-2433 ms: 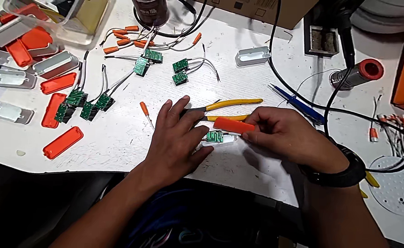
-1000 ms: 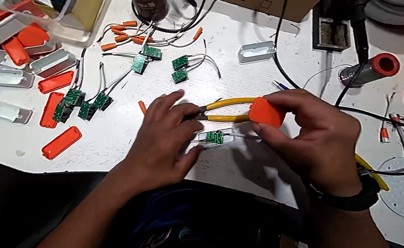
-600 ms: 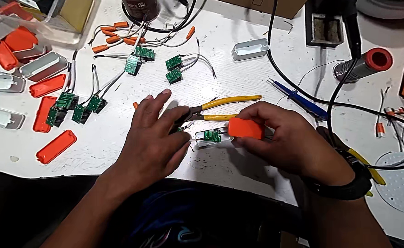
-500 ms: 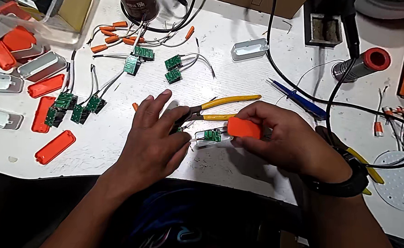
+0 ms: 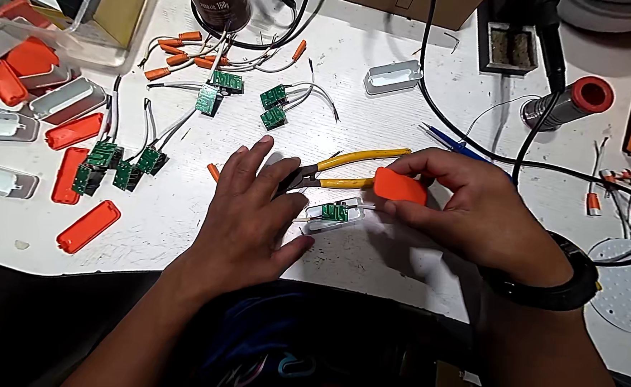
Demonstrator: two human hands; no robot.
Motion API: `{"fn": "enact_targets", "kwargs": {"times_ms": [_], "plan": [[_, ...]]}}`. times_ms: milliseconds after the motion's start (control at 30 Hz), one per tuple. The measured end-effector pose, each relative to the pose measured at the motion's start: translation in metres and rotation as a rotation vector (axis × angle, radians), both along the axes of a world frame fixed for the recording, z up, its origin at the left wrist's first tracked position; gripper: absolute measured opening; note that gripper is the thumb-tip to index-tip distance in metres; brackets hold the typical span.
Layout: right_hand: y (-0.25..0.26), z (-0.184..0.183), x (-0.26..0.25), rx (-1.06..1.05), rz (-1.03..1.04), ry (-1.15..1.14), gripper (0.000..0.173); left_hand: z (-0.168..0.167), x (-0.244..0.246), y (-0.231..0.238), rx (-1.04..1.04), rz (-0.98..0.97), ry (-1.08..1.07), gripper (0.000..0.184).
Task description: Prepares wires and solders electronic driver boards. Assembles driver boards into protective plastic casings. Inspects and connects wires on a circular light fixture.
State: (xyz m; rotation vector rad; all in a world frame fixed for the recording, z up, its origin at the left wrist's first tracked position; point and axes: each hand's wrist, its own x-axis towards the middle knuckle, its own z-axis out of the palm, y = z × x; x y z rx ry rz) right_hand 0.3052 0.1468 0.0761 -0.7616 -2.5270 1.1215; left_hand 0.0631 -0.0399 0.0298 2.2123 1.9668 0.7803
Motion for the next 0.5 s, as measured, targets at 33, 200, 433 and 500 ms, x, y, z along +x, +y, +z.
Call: {"fn": "enact_targets", "kwargs": {"times_ms": [33,200,433,500], "plan": [[0.001,0.000,0.001,0.037,-0.005,0.013,0.031,-0.001,0.001,0.002,-0.002,0.003,0.001,0.040],[-0.004,-0.008,-0.004,0.194,0.114,0.118,0.036,-0.004,-0.001,0.003,0.038,-0.013,-0.047,0.051],[-0.020,-0.013,-0.026,0.377,0.345,0.009,0.028,-0.015,-0.013,-0.023,0.255,0.087,-0.150,0.039],[-0.020,-0.011,-0.031,0.409,0.394,-0.029,0.028,-0.019,-0.014,-0.027,0.258,0.104,-0.150,0.032]]}}
